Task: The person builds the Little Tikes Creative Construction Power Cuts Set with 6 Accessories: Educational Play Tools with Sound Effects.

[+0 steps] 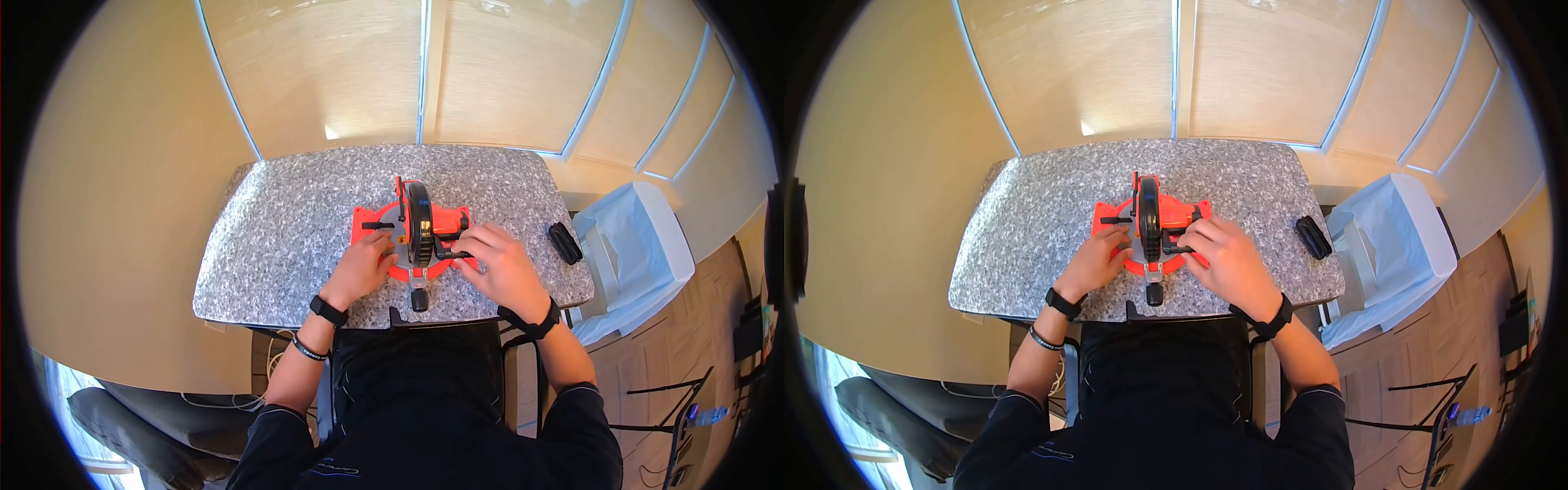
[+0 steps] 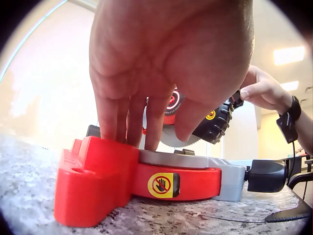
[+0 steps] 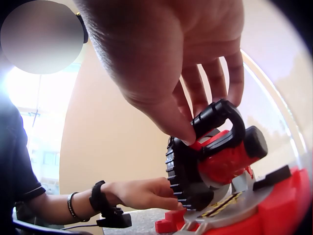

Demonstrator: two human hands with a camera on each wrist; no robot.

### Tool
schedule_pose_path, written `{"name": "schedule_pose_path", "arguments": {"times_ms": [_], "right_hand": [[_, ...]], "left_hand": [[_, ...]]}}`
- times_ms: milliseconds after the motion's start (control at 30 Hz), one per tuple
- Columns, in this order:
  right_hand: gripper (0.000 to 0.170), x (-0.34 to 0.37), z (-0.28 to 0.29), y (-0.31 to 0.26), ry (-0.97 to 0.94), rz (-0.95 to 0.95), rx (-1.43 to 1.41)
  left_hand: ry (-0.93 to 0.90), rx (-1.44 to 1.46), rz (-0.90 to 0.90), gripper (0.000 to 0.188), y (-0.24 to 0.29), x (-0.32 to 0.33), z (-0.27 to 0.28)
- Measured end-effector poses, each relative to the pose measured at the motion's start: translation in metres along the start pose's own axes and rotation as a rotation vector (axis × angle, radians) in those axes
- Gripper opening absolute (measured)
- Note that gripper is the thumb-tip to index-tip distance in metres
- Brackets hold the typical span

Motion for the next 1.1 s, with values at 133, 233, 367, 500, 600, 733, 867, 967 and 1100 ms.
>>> {"name": "schedule_pose_path", "arguments": {"times_ms": [133,233,367,500,600,733,867,967,1100], "right_hand": [[0.024,0.01,-0.01,0.0,-0.013,0.009,0.017],[0.022,0.011,-0.01,-0.001,0.007,0.005,0.0],[0.021,0.012,-0.012,-0.001,-0.01,0.016,-0.006],[0.018,0.013,-0.013,0.0,0.008,0.025,-0.012],[0.018,0.013,-0.012,-0.001,0.015,0.021,-0.015],[0.019,0.013,-0.011,-0.001,0.02,0.022,-0.016],[0.021,0.013,-0.012,0.001,0.026,0.014,-0.016],[0.023,0.011,-0.009,0.0,0.052,0.018,0.004],[0.024,0.009,-0.006,-0.001,0.073,0.038,0.03]], "left_hand": [[0.006,-0.033,-0.011,0.021,0.001,0.0,0.0],[0.01,-0.037,-0.026,0.02,0.001,-0.001,0.0],[-0.008,-0.022,0.003,0.02,0.002,-0.001,-0.001],[-0.008,-0.043,-0.002,0.019,0.002,-0.001,-0.001],[-0.009,-0.04,-0.001,0.02,0.001,-0.001,-0.001],[0.006,-0.056,-0.025,0.02,0.002,-0.001,0.0],[0.011,-0.051,-0.024,0.02,0.005,0.0,0.002],[0.002,-0.046,-0.026,0.02,0.005,-0.001,0.002],[0.005,-0.053,-0.035,0.02,0.001,0.0,-0.001]]}}
Point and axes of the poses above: each hand's wrist, its own x-axis away from the middle knuckle, its own z-axis out of the back of the hand, y = z × x, the point moved 7 cm from there along -x, towards the middle knuckle, and after that the axes turned 2 degrees about -x, right-handed, at the moved point
